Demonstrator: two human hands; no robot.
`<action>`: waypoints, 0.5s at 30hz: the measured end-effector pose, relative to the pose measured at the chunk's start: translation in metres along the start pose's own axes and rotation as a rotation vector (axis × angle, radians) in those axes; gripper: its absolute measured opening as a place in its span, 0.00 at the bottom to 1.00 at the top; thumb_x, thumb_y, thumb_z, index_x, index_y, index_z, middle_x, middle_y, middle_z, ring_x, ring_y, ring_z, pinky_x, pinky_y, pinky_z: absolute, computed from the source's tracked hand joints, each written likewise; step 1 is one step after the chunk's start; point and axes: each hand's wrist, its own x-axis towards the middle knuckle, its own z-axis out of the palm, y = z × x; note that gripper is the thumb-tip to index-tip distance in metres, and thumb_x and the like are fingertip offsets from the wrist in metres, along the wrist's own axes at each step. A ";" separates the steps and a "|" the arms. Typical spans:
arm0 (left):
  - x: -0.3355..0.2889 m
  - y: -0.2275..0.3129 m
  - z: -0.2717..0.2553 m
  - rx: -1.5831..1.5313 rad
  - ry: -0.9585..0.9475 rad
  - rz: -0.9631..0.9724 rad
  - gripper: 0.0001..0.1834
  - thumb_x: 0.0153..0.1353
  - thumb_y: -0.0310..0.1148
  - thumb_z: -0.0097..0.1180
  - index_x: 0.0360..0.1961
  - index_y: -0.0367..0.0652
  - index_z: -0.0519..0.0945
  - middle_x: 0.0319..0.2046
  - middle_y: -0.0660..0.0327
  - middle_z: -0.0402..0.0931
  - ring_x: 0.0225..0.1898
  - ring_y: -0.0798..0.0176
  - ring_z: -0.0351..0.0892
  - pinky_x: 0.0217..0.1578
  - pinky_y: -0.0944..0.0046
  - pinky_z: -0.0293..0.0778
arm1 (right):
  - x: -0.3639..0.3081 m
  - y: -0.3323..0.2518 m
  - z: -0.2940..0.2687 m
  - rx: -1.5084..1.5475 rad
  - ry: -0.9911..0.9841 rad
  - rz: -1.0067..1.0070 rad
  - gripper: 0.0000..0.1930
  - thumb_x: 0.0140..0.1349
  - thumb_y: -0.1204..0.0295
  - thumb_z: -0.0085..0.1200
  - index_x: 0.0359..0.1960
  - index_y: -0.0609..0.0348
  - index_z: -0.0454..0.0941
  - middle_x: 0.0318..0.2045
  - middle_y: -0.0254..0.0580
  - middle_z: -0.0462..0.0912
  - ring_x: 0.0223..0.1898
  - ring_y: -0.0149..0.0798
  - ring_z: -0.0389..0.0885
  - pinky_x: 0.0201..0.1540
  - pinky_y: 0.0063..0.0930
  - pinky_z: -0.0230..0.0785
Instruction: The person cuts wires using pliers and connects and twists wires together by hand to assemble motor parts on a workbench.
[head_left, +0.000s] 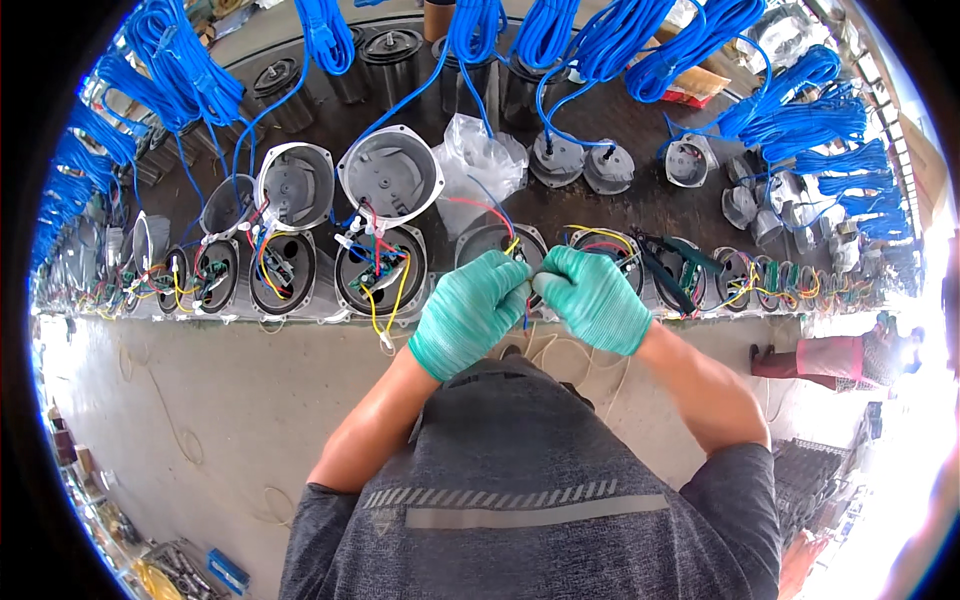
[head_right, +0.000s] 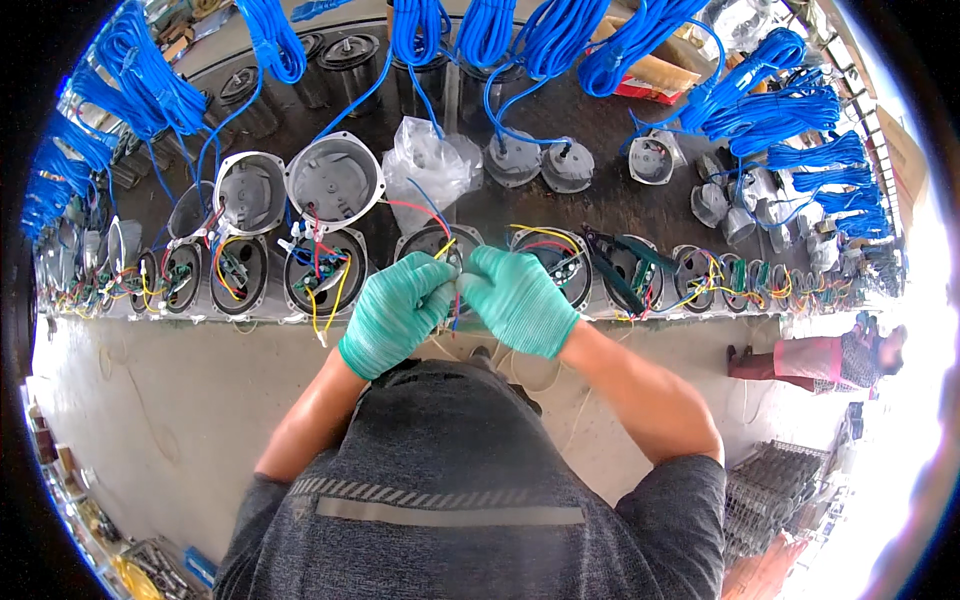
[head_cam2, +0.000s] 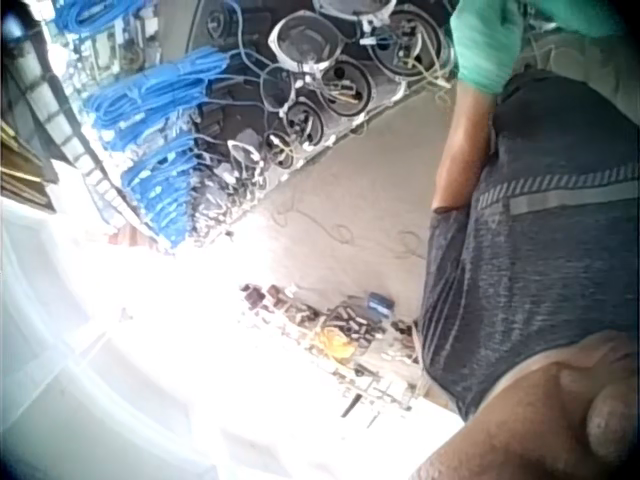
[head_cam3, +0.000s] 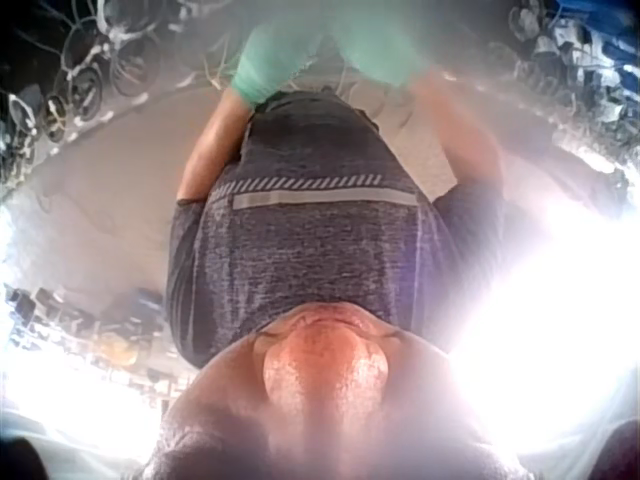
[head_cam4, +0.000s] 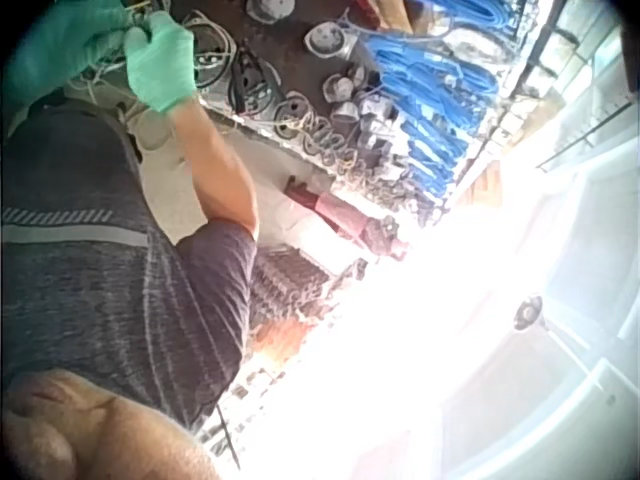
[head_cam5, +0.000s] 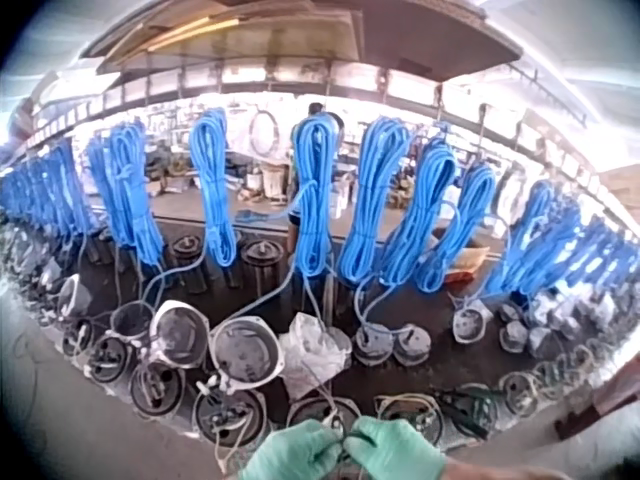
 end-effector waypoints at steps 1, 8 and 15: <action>-0.001 0.000 0.002 0.044 0.038 0.037 0.10 0.66 0.23 0.66 0.48 0.38 0.87 0.34 0.52 0.83 0.29 0.52 0.84 0.33 0.57 0.79 | 0.002 0.000 -0.002 0.352 -0.100 0.250 0.06 0.71 0.70 0.60 0.41 0.59 0.81 0.26 0.42 0.81 0.26 0.46 0.84 0.27 0.37 0.75; -0.004 -0.008 0.002 -0.083 0.076 -0.025 0.08 0.65 0.22 0.66 0.45 0.38 0.88 0.33 0.53 0.83 0.29 0.53 0.83 0.32 0.58 0.78 | 0.005 0.017 -0.003 0.071 0.185 -0.148 0.14 0.72 0.74 0.55 0.55 0.60 0.84 0.35 0.44 0.87 0.37 0.44 0.90 0.41 0.35 0.84; -0.005 -0.011 0.002 -0.116 0.046 -0.058 0.08 0.65 0.22 0.66 0.45 0.37 0.87 0.34 0.52 0.84 0.30 0.50 0.85 0.34 0.57 0.79 | 0.008 0.014 -0.017 -0.637 -0.039 -0.576 0.13 0.62 0.75 0.59 0.49 0.56 0.85 0.41 0.44 0.87 0.40 0.44 0.90 0.37 0.36 0.83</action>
